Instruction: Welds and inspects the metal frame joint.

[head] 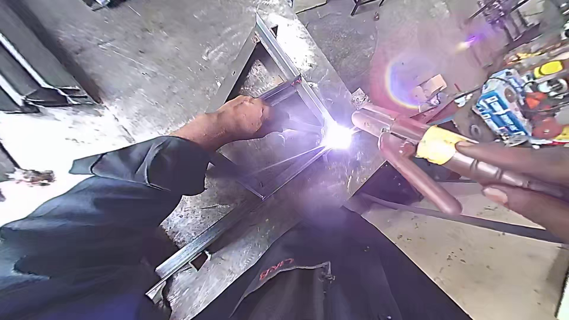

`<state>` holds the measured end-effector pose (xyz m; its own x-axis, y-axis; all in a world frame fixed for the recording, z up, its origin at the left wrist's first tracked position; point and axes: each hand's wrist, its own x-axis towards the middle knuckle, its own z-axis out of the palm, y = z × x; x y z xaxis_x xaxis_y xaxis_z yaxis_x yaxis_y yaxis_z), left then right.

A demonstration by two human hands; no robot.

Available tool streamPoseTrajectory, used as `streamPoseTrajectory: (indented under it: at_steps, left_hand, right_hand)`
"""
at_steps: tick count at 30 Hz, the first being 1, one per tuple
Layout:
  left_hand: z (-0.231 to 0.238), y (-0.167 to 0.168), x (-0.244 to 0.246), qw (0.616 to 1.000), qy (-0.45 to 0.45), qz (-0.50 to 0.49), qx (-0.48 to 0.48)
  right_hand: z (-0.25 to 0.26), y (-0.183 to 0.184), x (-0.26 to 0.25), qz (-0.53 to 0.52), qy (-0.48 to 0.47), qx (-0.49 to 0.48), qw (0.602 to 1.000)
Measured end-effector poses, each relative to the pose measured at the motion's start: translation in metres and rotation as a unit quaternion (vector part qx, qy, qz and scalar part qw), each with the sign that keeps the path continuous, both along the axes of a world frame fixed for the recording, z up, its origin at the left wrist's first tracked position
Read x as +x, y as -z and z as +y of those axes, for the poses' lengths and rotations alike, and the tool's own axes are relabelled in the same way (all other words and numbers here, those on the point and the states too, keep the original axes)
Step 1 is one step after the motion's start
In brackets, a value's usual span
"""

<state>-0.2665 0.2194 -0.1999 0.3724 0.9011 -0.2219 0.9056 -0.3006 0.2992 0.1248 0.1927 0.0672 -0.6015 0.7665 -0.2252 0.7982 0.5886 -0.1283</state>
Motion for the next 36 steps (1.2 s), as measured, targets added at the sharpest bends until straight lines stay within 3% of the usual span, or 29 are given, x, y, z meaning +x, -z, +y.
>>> streamPoseTrajectory:
  at_steps: [4, 8, 11, 14, 16, 18, 20, 22, 27, 31, 34, 36]
  left_hand:
    - [0.001, 0.004, -0.002, 0.999, 0.028, -0.005, 0.028]
    - [0.001, 0.003, -0.001, 1.0, -0.006, 0.02, -0.001]
    - [-0.007, 0.004, 0.003, 0.999, -0.041, -0.011, 0.027]
    - [0.0, -0.013, 0.011, 0.997, -0.05, 0.042, -0.047]
    - [0.001, 0.001, 0.006, 0.998, -0.048, 0.029, -0.015]
    - [0.002, 0.034, -0.006, 0.996, -0.025, -0.017, 0.08]
    - [-0.002, 0.018, -0.006, 0.996, 0.01, -0.045, 0.072]
    - [-0.005, -0.015, 0.005, 1.0, 0.013, -0.009, -0.011]
    - [-0.005, -0.015, 0.006, 1.0, 0.011, -0.006, -0.001]
    - [0.001, 0.006, 0.001, 0.998, -0.046, 0.025, -0.02]
    - [0.007, 0.037, -0.006, 0.998, -0.048, 0.007, 0.047]
    - [0.005, 0.024, -0.003, 0.999, -0.025, 0.02, 0.026]
  right_hand:
    - [0.011, 0.01, 0.005, -0.049, -0.023, 0.013, 0.998]
    - [0.008, 0.01, 0.002, -0.049, -0.05, 0.026, 0.997]
    - [-0.009, -0.002, -0.015, -0.054, -0.003, -0.018, 0.998]
    - [-0.006, -0.005, -0.021, -0.073, -0.071, 0.006, 0.995]
    - [-0.003, -0.003, -0.019, -0.068, -0.085, 0.018, 0.994]
    - [-0.002, -0.003, -0.018, -0.072, -0.076, 0.01, 0.994]
    - [-0.001, -0.001, -0.017, -0.062, -0.081, 0.014, 0.995]
    - [-0.003, -0.004, -0.02, -0.08, -0.057, -0.013, 0.995]
    - [0.002, 0.016, 0.001, -0.059, -0.051, 0.007, 0.997]
    - [-0.002, 0.005, -0.011, -0.073, -0.04, -0.014, 0.996]
    - [-0.005, 0.0, -0.018, -0.08, -0.048, -0.015, 0.996]
    - [-0.005, 0.001, -0.018, -0.068, -0.052, -0.008, 0.996]
